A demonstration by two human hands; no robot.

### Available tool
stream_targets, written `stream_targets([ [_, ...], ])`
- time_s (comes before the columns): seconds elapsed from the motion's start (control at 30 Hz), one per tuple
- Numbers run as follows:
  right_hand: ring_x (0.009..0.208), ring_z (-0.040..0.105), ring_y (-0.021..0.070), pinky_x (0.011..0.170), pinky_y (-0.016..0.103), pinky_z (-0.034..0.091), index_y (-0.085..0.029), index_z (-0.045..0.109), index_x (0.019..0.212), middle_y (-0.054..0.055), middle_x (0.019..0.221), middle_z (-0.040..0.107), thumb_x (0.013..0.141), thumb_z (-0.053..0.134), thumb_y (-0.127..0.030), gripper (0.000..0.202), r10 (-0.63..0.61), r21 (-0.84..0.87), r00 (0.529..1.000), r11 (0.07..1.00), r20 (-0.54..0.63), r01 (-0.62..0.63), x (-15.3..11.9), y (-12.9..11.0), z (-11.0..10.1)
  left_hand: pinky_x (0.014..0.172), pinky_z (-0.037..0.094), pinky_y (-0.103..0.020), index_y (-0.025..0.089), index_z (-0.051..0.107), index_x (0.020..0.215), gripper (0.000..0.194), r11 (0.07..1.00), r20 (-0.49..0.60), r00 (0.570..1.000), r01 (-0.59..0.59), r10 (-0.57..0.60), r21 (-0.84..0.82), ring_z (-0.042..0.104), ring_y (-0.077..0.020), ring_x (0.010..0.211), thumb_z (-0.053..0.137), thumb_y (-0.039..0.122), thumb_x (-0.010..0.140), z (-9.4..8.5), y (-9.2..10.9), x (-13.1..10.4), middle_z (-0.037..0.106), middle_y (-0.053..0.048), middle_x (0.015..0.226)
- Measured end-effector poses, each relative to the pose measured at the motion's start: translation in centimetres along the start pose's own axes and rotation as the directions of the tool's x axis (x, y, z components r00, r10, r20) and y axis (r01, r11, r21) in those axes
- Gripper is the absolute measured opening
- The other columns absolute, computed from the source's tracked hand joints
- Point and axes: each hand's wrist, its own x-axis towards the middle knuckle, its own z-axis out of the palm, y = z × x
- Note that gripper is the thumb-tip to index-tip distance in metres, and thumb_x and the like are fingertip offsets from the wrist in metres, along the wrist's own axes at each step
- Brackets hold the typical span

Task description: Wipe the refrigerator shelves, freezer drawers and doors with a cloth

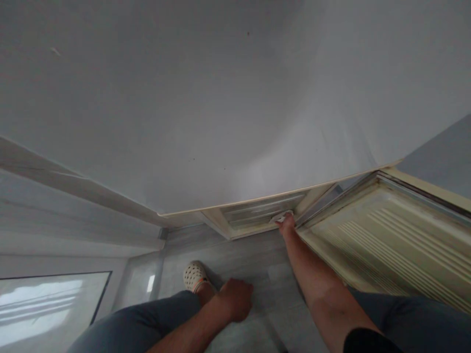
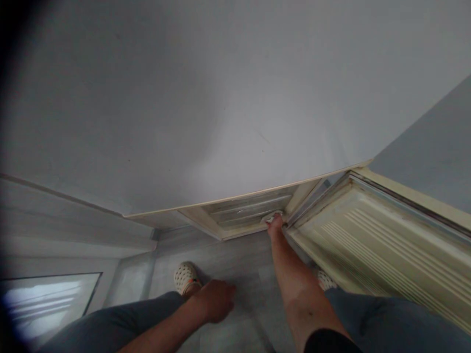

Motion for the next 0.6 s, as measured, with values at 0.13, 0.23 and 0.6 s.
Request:
stream_targets([
  [0.13,0.058,0.05,0.0159,0.058,0.029,0.058,-0.031,0.039,0.083,-0.01,0.065,0.049,0.085,0.063,-0.034,0.025,0.201,0.086,0.974,0.974,0.101,-0.21,-5.1,8.5,5.4,0.113,0.07,-0.067,0.006,0.078,0.148,0.052,1.0,0.008,1.0,0.021,-0.021,-0.019,0.082,-0.0532,0.132,0.06,0.033,0.107,-0.4,0.2,0.1,0.083,-0.034,0.137],
  [0.23,0.055,0.056,0.0167,0.052,0.03,0.057,-0.03,0.04,0.078,-0.008,0.061,0.054,0.078,0.07,-0.031,0.03,0.293,0.076,0.934,0.947,0.205,-0.313,-10.0,15.0,9.7,0.114,0.07,-0.068,0.008,0.078,0.15,0.053,0.999,0.018,1.0,0.025,-0.025,-0.031,0.082,-0.0532,0.133,0.06,0.035,0.109,-0.3,0.2,0.3,0.084,-0.032,0.137],
  [0.6,0.053,0.058,0.0157,0.053,0.025,0.054,-0.029,0.045,0.075,-0.01,0.056,0.056,0.077,0.069,-0.029,0.023,0.233,0.124,0.968,0.962,0.095,-0.244,-4.3,6.5,2.2,0.112,0.071,-0.069,0.009,0.078,0.149,0.051,0.999,0.005,1.0,0.021,-0.02,-0.05,0.082,-0.0522,0.132,0.063,0.033,0.107,0.0,-0.1,0.7,0.085,-0.031,0.137],
])
